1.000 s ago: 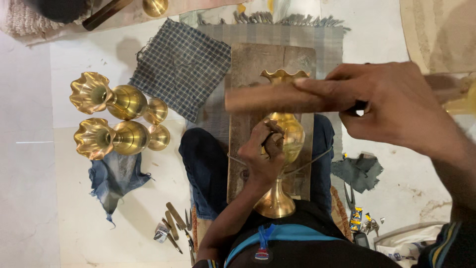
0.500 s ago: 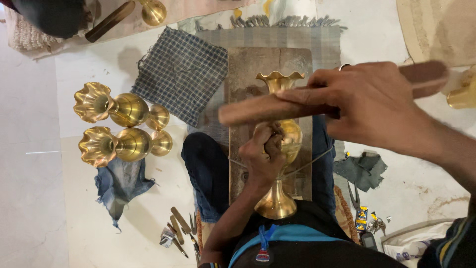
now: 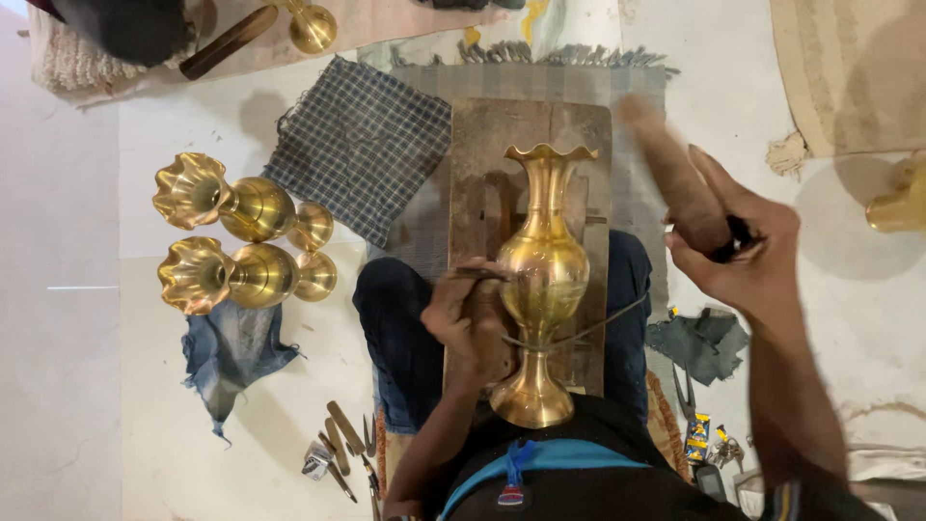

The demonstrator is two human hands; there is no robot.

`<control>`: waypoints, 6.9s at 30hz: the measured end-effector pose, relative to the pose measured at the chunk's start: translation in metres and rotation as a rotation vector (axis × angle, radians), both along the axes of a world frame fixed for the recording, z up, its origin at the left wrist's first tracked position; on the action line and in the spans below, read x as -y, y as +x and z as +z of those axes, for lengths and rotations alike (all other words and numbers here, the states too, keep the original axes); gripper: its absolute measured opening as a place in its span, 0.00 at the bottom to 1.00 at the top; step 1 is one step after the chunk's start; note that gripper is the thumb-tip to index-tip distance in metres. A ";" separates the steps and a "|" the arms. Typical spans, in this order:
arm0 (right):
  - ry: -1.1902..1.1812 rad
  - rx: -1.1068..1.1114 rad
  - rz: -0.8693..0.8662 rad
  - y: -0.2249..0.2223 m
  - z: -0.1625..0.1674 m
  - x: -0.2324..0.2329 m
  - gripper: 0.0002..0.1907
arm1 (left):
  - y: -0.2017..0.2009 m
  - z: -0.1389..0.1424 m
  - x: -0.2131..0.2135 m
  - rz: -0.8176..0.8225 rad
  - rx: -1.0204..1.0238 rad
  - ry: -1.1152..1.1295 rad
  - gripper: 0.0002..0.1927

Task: The person sits on the floor holding a brass vase against a wooden block and hammers around its body with a wooden mallet, using a small punch held against the metal to shape the vase surface, rotating the vase as they work.

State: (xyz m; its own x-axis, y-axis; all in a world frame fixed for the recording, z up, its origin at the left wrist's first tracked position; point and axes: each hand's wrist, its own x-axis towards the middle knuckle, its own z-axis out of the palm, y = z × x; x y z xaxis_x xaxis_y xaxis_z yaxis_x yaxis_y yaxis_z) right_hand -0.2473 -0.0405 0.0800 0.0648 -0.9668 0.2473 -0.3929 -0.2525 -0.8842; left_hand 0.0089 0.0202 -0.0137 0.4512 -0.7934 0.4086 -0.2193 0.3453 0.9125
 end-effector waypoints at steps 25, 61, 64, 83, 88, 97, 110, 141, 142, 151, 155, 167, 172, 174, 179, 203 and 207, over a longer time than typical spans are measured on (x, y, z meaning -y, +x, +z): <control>-0.339 -0.388 0.478 0.039 -0.131 -0.166 0.34 | -0.008 -0.041 -0.100 -0.425 -0.482 0.301 0.13; -0.193 -0.390 0.175 0.023 0.042 -0.074 0.37 | -0.032 -0.014 -0.008 -0.102 0.213 -0.095 0.19; -0.157 -0.847 0.231 0.023 0.077 -0.059 0.37 | -0.029 -0.016 -0.008 -0.088 0.297 -0.059 0.22; -0.132 -0.163 0.006 -0.005 0.009 -0.081 0.38 | 0.011 0.033 0.032 -0.734 0.643 0.011 0.31; -0.083 0.005 -0.153 -0.010 -0.039 -0.110 0.37 | 0.012 0.044 0.046 -0.895 0.707 0.006 0.25; -0.099 0.021 -0.224 -0.008 -0.091 -0.169 0.39 | 0.011 0.059 0.067 -1.122 0.851 -0.004 0.25; -0.107 -0.116 -0.408 0.025 -0.108 -0.199 0.30 | 0.014 0.049 0.075 -1.247 0.947 -0.130 0.24; 0.100 -0.029 -0.489 0.032 -0.138 -0.204 0.28 | 0.000 0.058 0.096 -1.386 1.000 -0.122 0.23; 0.016 -0.060 -0.516 0.031 -0.133 -0.203 0.22 | 0.002 0.059 0.095 -1.347 1.019 -0.102 0.26; -0.081 -0.042 -0.259 0.013 -0.077 -0.174 0.37 | 0.017 0.055 0.069 -1.084 0.972 0.056 0.28; -0.064 0.019 -0.280 0.004 -0.073 -0.163 0.28 | 0.023 0.048 0.060 -1.010 0.894 -0.035 0.29; 0.131 0.108 -0.179 0.011 -0.074 -0.149 0.39 | 0.004 0.022 0.019 -0.623 0.047 0.115 0.13; 0.240 0.184 -0.193 0.013 -0.090 -0.134 0.39 | -0.015 0.026 0.003 -0.389 0.142 0.131 0.14; 0.212 0.214 -0.069 0.010 -0.079 -0.123 0.40 | -0.015 0.029 0.001 -0.357 0.231 0.125 0.16; 0.207 0.019 0.040 0.007 -0.027 -0.092 0.38 | -0.015 0.025 -0.004 -0.268 0.357 0.081 0.22; 0.069 -0.687 0.256 -0.020 0.035 -0.036 0.41 | 0.002 0.048 0.013 -0.569 0.505 0.225 0.29; 0.123 -0.257 0.159 -0.024 0.016 -0.050 0.39 | 0.009 0.046 0.024 -0.711 0.480 0.128 0.32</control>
